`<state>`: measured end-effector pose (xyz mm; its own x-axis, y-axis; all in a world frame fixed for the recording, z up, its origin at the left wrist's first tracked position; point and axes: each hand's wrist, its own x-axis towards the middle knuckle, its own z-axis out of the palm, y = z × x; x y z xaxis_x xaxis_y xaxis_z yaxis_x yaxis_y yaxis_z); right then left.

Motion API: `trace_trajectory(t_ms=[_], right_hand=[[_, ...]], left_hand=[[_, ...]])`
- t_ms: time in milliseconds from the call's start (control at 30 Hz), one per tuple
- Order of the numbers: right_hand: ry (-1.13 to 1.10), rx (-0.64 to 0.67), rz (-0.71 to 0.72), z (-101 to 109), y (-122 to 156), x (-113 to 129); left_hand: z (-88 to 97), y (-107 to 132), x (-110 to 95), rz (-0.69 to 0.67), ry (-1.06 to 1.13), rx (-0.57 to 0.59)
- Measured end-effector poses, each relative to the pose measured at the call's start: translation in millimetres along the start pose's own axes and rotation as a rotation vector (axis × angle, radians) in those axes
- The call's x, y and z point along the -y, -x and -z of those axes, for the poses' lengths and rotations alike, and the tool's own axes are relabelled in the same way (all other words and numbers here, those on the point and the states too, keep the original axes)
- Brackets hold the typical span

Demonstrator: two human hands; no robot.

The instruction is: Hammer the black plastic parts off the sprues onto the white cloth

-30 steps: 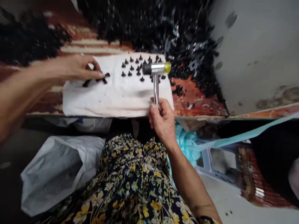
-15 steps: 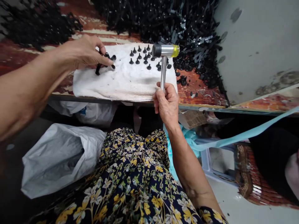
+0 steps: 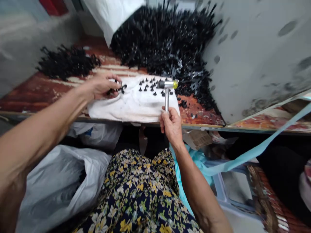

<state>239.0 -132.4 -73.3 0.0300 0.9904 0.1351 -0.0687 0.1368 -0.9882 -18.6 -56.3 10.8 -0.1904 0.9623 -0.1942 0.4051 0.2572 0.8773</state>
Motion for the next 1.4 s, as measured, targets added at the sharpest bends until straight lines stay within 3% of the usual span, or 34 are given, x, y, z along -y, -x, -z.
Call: trace_trajectory(t_ms=[167,467,700,867,1033,1133,1267,1400], right_hand=[[-0.009,0.014,0.006,-4,1,5],[-0.017,0.015,-0.085,-5,1,6],[-0.030,0.006,-0.171,-7,3,9],[-0.036,-0.040,-0.288,-7,4,12],[-0.060,-0.078,-0.332,-5,7,4],[-0.068,-0.096,-0.327,-4,11,0],[-0.065,-0.145,-0.338,-8,15,5],[-0.048,-0.150,-0.349,-8,15,9]], left_hand=[[12.5,0,-8,-0.112,0.010,-0.048],[3.1,-1,-22,-0.009,0.167,0.238],[39.0,-48,-18,0.107,0.237,0.055],[46.2,-76,1,0.190,0.167,-0.077],[50.6,-81,0,0.136,0.174,-0.177],[37.1,-64,-8,0.073,0.264,-0.090],[3.3,-36,-12,0.132,0.365,0.236],[-18.3,-28,-9,0.177,0.422,0.321]])
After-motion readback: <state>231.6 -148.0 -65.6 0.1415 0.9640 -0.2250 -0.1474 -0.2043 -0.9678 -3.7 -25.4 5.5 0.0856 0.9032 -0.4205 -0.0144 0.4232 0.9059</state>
